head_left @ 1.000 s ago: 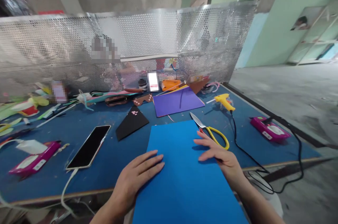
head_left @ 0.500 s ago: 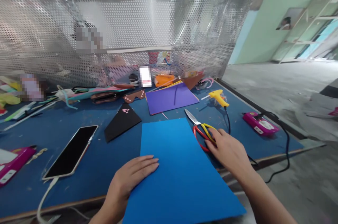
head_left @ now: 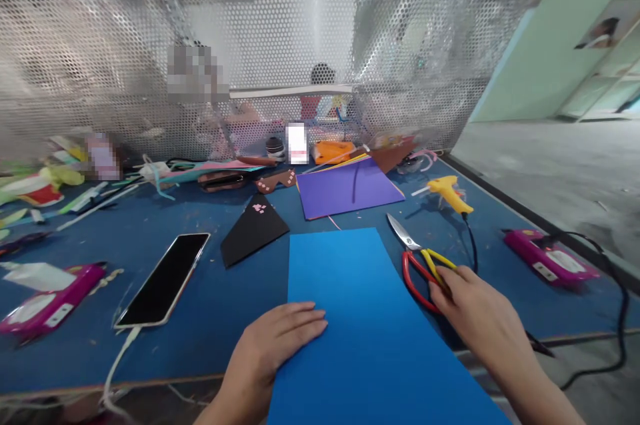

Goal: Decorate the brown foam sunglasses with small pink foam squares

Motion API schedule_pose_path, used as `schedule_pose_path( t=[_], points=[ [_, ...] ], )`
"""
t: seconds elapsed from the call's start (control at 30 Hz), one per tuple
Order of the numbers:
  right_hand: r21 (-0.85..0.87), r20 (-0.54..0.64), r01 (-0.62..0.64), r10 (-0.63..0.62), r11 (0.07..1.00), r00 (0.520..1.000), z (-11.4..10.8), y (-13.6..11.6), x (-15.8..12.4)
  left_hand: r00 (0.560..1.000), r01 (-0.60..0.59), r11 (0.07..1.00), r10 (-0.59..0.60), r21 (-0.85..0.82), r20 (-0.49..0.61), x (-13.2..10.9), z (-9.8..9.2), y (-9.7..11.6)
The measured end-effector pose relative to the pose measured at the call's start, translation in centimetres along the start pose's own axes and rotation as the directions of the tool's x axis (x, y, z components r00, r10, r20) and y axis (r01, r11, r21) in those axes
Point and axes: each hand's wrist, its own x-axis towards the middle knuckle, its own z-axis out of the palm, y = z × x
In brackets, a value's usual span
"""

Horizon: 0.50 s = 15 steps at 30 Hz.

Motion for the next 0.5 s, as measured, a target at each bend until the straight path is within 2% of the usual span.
schedule_pose_path(
  t=[0.17, 0.3, 0.4, 0.5],
  points=[
    [-0.012, -0.013, 0.017, -0.018, 1.0, 1.0, -0.3, -0.3, 1.6, 1.0, -0.024, 1.0, 0.024, -0.006, 0.001, 0.1, -0.1, 0.1],
    [-0.053, 0.093, -0.035, 0.04, 0.998, 0.995, -0.9, -1.0, 4.3, 0.999, -0.026, 1.0, 0.026, 0.017, 0.02, 0.2, -0.3, -0.2],
    [-0.094, 0.178, -0.083, 0.099, 0.992, 0.979, -0.9, -1.1, 5.8, 0.995, -0.07, 0.998, 0.07, 0.0, 0.076, 0.2, -0.6, -0.6],
    [-0.082, 0.168, -0.07, 0.083, 0.994, 0.982, -0.7, -0.7, 5.5, 0.992, -0.064, 0.998, 0.062, 0.015, 0.113, 0.0, -0.5, -1.0]
  ],
)
